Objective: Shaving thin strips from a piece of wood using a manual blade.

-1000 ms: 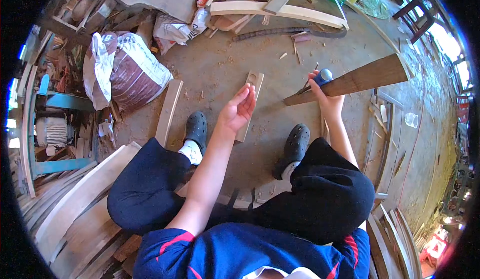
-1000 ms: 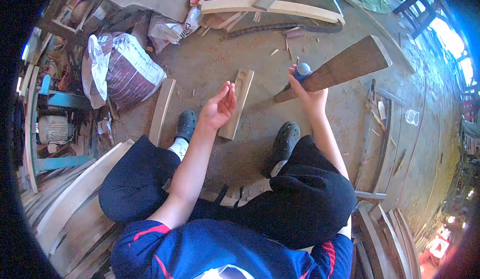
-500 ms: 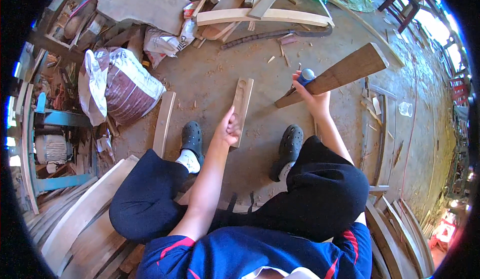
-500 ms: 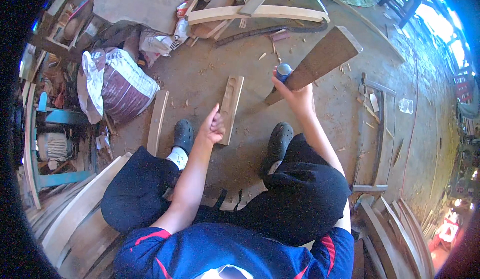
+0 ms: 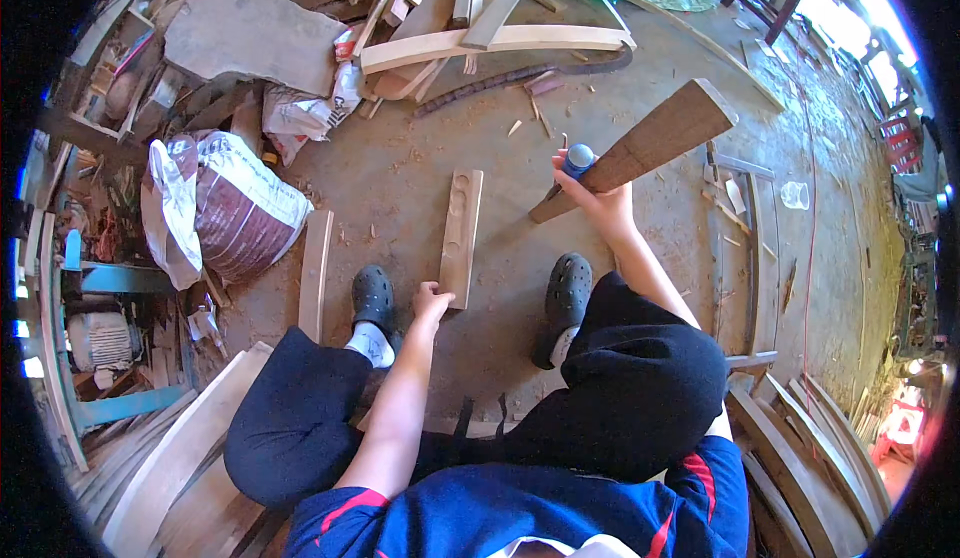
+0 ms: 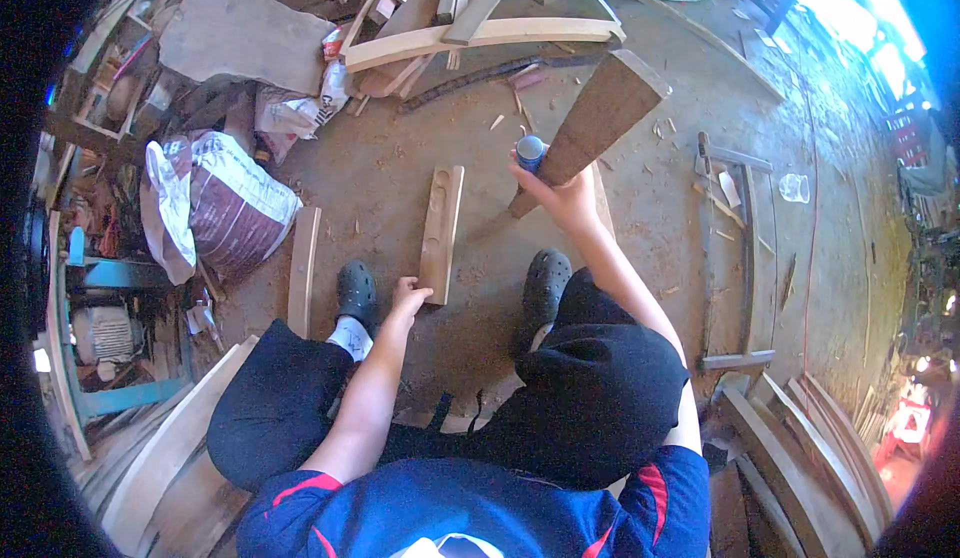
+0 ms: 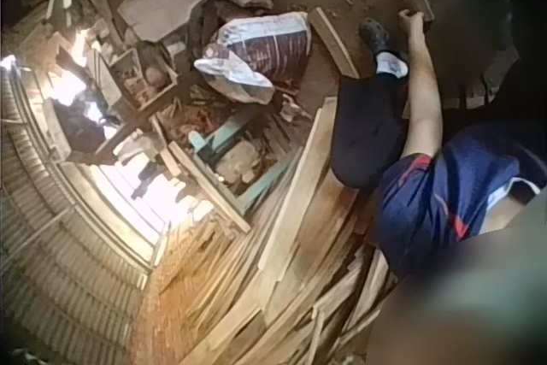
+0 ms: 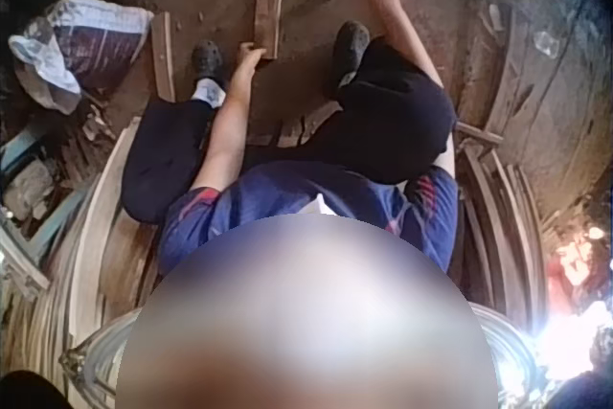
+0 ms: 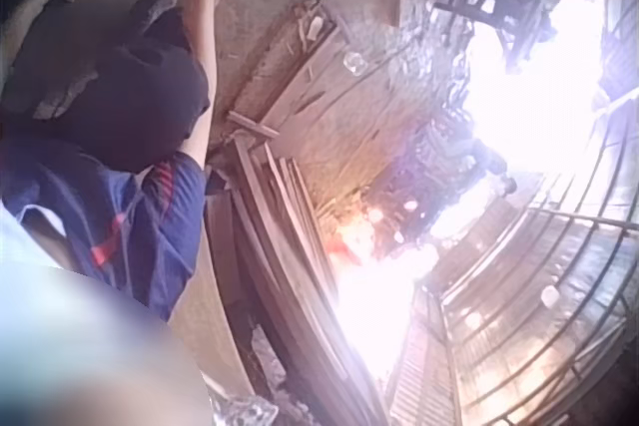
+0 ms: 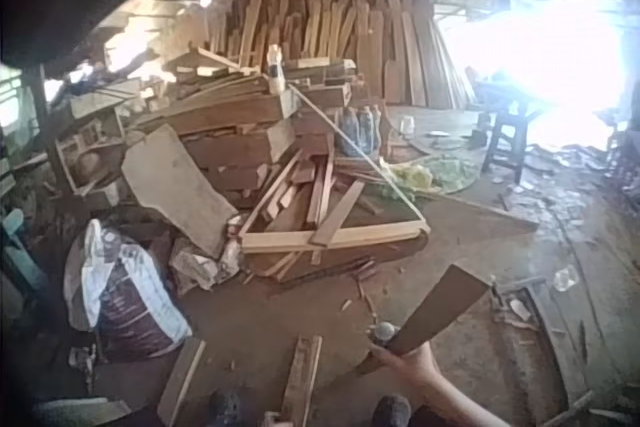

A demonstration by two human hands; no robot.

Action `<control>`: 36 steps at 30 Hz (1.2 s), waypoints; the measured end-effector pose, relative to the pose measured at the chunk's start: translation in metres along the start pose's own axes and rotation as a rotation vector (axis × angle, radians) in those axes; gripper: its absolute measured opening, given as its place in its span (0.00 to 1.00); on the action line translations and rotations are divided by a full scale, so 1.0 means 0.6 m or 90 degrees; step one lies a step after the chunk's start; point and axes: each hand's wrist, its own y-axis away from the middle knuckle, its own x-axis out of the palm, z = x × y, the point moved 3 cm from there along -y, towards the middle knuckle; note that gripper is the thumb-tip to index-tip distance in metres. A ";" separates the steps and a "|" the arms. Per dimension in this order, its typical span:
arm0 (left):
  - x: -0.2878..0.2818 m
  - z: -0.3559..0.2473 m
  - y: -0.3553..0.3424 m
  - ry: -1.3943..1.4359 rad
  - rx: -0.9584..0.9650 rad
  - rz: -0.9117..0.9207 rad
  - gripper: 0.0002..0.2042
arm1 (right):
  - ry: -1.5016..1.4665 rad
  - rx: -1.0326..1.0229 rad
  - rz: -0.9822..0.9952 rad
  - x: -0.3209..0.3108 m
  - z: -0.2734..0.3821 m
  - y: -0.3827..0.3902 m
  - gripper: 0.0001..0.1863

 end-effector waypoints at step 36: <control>-0.190 -0.368 0.225 0.430 0.265 0.067 0.27 | 0.002 -0.035 0.064 -0.008 -0.018 0.001 0.17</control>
